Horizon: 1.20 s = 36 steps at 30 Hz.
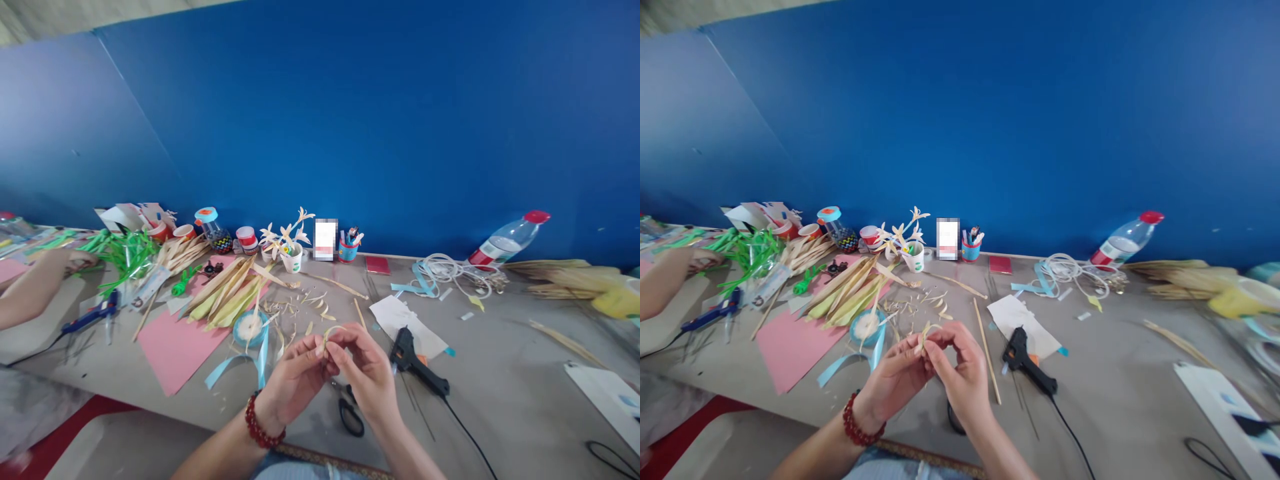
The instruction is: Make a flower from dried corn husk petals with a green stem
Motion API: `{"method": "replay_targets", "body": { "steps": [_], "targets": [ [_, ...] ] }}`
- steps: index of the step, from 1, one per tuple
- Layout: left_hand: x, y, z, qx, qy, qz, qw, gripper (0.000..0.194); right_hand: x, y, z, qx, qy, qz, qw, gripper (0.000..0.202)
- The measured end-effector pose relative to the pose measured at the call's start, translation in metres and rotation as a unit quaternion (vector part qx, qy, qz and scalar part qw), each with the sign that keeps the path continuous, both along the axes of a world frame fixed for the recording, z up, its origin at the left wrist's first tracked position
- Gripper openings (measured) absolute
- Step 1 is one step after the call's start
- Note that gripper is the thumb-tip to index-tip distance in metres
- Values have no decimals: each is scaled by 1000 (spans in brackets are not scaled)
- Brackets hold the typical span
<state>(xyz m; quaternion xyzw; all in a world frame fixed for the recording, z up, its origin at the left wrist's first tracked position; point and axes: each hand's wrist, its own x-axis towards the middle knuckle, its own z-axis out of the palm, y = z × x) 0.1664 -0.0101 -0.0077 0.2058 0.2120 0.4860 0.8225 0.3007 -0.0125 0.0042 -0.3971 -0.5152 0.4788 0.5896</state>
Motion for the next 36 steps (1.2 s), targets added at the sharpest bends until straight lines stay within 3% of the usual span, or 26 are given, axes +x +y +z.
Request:
{"method": "replay_targets", "body": {
  "steps": [23,30,36],
  "targets": [
    [5,-6,7,73,96,94,988,16,-2,0,-2,62,-65,-38,995,10],
    [4,-6,7,52,69,76,993,16,2,1,-3,94,-98,-26,990,10],
    [2,-2,7,63,63,108,990,16,13,-7,-1,154,-158,17,975,11]
  ]
}}
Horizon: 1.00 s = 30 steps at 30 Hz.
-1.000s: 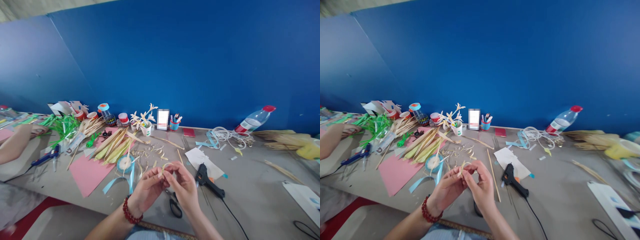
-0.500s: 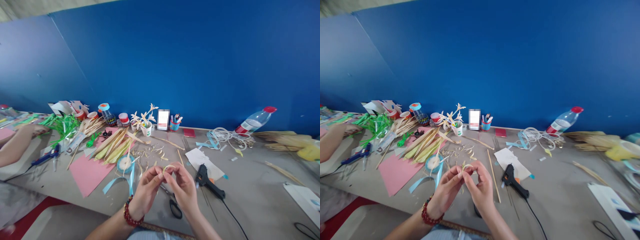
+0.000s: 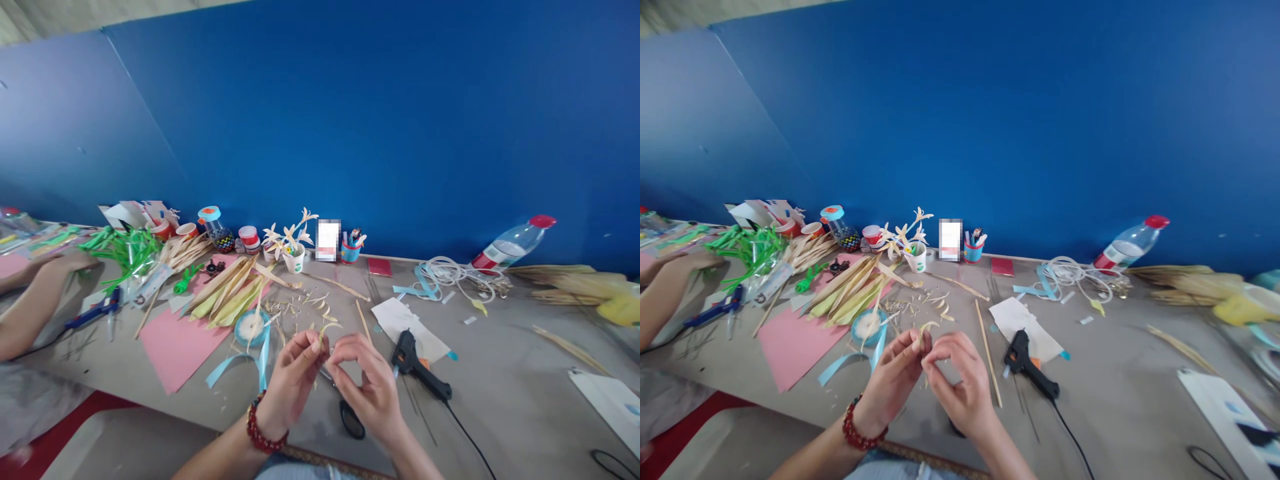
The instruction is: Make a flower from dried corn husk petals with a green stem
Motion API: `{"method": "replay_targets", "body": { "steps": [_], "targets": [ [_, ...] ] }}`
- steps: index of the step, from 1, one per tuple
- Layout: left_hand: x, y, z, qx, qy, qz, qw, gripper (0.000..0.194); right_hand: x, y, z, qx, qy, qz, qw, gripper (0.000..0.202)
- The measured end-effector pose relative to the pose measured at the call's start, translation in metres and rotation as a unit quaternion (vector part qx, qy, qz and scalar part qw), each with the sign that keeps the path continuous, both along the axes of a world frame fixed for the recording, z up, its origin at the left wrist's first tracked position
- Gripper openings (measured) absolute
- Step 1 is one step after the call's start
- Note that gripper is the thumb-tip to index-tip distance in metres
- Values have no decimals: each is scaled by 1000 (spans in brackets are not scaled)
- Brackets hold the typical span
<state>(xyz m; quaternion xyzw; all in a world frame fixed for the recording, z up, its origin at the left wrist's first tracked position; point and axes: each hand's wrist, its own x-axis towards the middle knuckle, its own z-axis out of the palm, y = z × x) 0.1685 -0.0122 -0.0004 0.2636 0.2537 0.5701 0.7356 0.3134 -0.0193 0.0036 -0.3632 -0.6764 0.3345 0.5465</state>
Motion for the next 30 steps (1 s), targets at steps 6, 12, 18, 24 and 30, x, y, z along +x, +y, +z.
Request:
{"method": "replay_targets", "body": {
  "steps": [6,12,18,24,30],
  "targets": [
    [-3,2,-2,23,24,13,999,18,10,-7,-17,-120,128,21,984,12],
    [-3,1,-6,32,45,4,998,19,24,7,-40,-231,129,-63,963,26],
    [-3,1,-10,63,94,31,993,18,35,13,-48,-210,33,-74,974,34],
    [-10,5,-13,126,208,68,968,19,42,17,-51,-108,-118,-141,977,28],
    [-13,-3,-20,286,404,156,855,9,32,12,-47,-146,-77,-113,980,15]
  ]
}}
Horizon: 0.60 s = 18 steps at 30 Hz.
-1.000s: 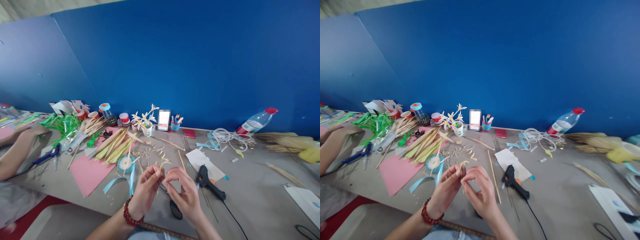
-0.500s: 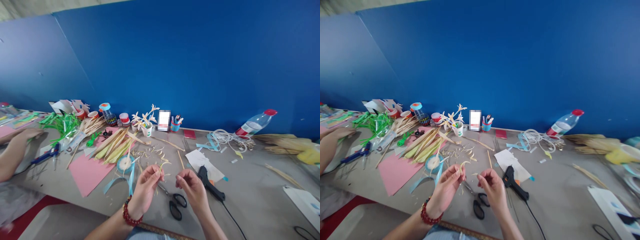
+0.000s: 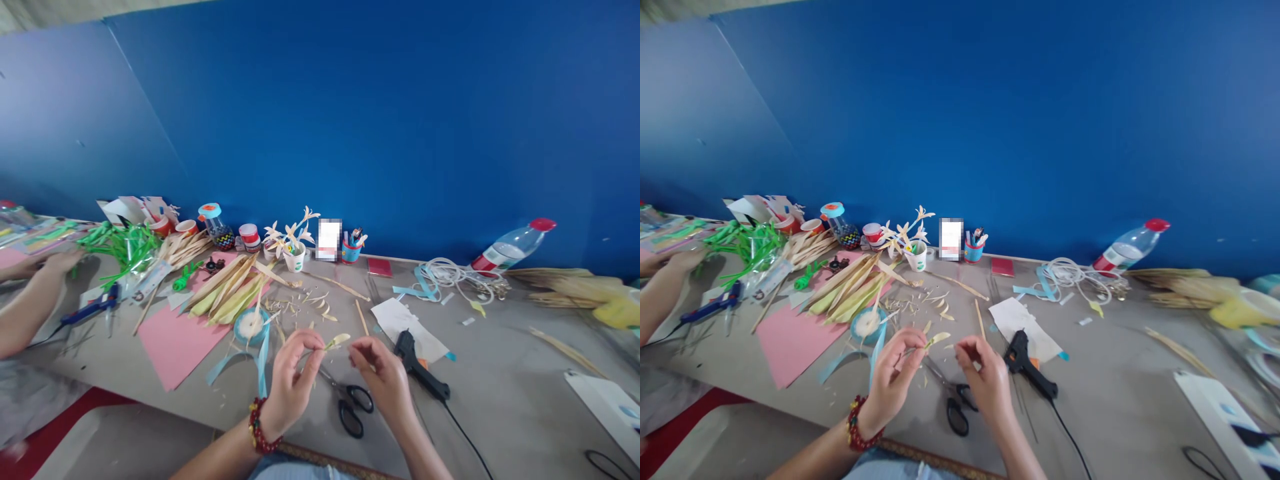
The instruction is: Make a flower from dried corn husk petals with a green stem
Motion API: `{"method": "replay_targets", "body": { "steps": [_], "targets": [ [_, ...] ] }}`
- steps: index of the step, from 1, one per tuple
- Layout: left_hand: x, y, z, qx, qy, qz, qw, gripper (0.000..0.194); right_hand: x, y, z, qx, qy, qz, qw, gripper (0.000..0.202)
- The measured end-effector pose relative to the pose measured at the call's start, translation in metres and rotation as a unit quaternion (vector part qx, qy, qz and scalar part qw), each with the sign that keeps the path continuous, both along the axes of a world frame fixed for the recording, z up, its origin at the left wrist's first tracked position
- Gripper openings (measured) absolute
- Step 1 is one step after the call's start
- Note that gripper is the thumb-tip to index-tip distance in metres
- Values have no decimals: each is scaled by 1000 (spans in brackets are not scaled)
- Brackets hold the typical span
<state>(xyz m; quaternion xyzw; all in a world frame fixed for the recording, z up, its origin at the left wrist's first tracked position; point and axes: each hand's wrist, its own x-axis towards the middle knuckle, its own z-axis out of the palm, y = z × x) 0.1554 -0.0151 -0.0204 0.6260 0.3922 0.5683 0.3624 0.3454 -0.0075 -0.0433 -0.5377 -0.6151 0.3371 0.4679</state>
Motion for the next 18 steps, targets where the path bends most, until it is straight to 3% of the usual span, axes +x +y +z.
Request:
{"method": "replay_targets", "body": {
  "steps": [3,10,18],
  "targets": [
    [1,-4,1,60,69,21,996,13,-11,-7,5,-23,70,25,997,25],
    [3,-7,1,124,150,57,979,18,-41,-22,22,-37,284,25,958,15],
    [7,-8,1,156,186,93,966,21,-58,-22,17,-90,392,-5,916,21]
  ]
}}
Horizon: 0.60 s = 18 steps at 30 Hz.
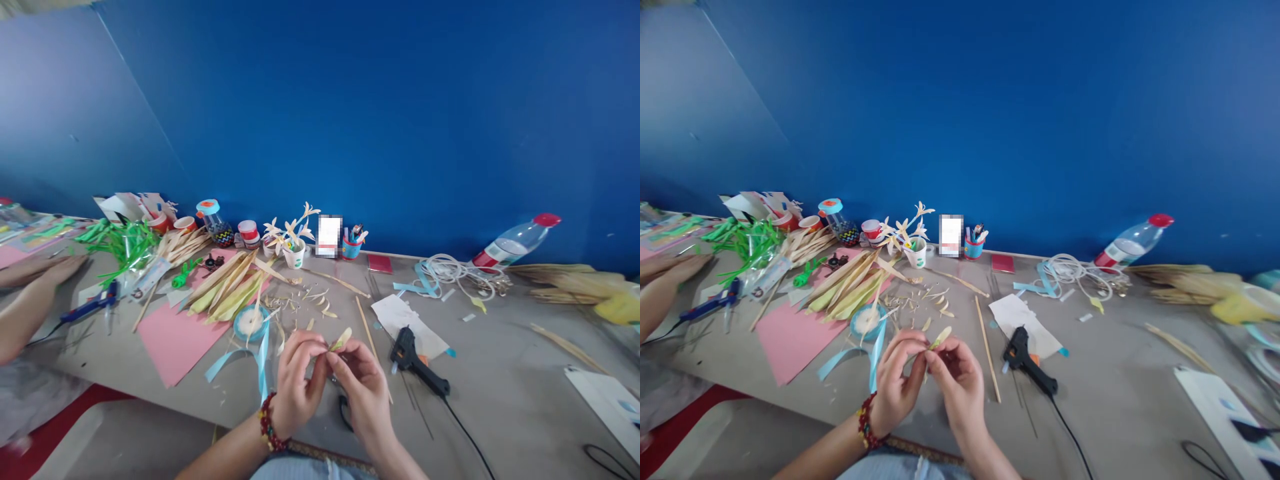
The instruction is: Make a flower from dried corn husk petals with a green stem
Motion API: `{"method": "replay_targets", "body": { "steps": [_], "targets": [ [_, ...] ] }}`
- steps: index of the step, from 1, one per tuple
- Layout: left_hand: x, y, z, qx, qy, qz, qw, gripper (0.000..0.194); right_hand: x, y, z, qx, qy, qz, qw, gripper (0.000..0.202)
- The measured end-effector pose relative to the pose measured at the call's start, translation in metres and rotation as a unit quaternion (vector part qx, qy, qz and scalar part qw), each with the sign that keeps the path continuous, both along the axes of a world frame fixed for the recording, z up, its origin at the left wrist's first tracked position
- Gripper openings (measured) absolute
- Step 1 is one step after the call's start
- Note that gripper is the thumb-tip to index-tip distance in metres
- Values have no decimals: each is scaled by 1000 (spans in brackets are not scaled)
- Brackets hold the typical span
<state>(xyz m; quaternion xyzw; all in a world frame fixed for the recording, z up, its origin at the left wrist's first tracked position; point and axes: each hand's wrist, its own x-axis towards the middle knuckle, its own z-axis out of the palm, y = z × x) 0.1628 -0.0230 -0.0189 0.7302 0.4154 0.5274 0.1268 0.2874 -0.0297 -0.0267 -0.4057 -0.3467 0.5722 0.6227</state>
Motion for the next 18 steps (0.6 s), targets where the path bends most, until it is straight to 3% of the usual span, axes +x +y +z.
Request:
{"method": "replay_targets", "body": {
  "steps": [6,10,14,18],
  "targets": [
    [5,1,3,23,-11,9,1000,24,-4,-2,1,-12,14,-33,999,23],
    [6,1,2,-9,-29,-3,1000,20,-5,-2,2,-24,24,-49,998,24],
    [7,2,6,-115,-109,-36,987,9,-3,1,0,-15,25,-57,998,25],
    [7,5,10,-262,-239,-125,927,15,1,5,0,-11,31,-30,999,24]
  ]
}}
